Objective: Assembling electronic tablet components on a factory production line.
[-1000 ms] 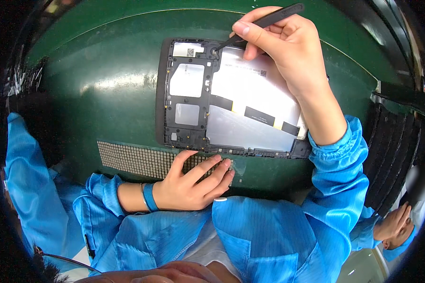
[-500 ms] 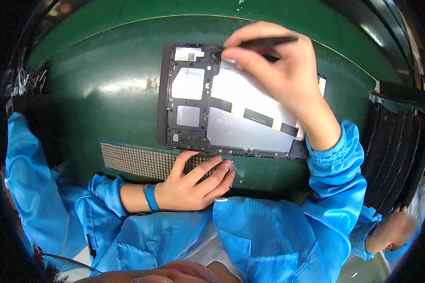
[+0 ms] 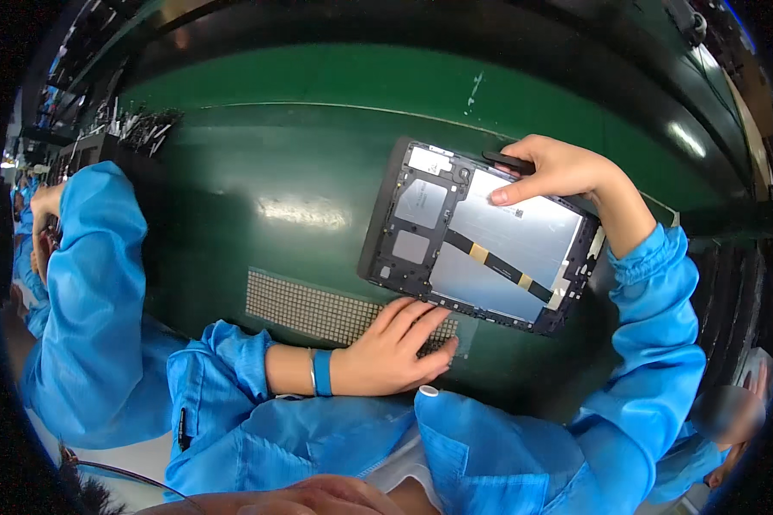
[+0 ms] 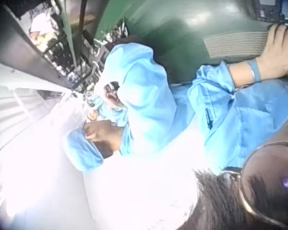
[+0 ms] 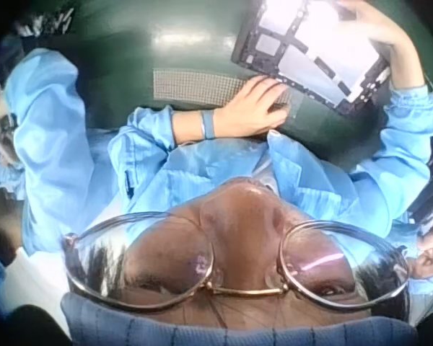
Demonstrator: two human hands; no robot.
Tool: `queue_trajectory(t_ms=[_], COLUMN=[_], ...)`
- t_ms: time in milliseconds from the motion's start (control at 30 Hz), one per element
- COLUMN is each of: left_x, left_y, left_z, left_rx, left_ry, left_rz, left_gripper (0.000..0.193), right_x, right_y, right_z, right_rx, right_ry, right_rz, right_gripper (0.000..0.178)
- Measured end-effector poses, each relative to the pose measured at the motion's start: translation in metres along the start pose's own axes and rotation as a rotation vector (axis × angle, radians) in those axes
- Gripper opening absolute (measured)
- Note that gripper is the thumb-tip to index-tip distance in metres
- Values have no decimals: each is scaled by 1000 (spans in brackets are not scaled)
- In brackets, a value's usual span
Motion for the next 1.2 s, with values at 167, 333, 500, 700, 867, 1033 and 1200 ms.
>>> queue_trajectory(t_ms=[167,333,500,700,867,1033,1200], left_x=[-7,-7,-5,-8,-1,-1,-2], left_y=[3,6,1,-2,16,19,21], left_z=[-2,3,1,-5,-2,4,1], left_rx=[61,70,60,60,52,49,65], left_ry=[5,32,-104,-111,-137,-144,-146], left_rz=[37,70,114,65,140,171,164], left_gripper=[29,22,29,43,36,36,36], right_x=[60,195,154,-120,-365,-484,-560], right_y=[-17,-5,-76,-117,-75,15,75], right_z=[-36,-62,-78,48,82,80,47], right_rx=[525,976,-192,-691,-1298,-772,-587], right_ry=[189,631,1003,1185,1470,1408,1380], right_rz=[76,-60,34,-185,699,747,970], right_gripper=[37,29,66,35,52,45,60])
Point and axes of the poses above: each hand's wrist, its own x-axis towards the middle knuckle, its own z-axis out of the palm, y = z × x, the point moved 4 cm from there along x, towards the middle knuckle, and after that the axes turned 2 degrees about x, right-handed, at the moved point
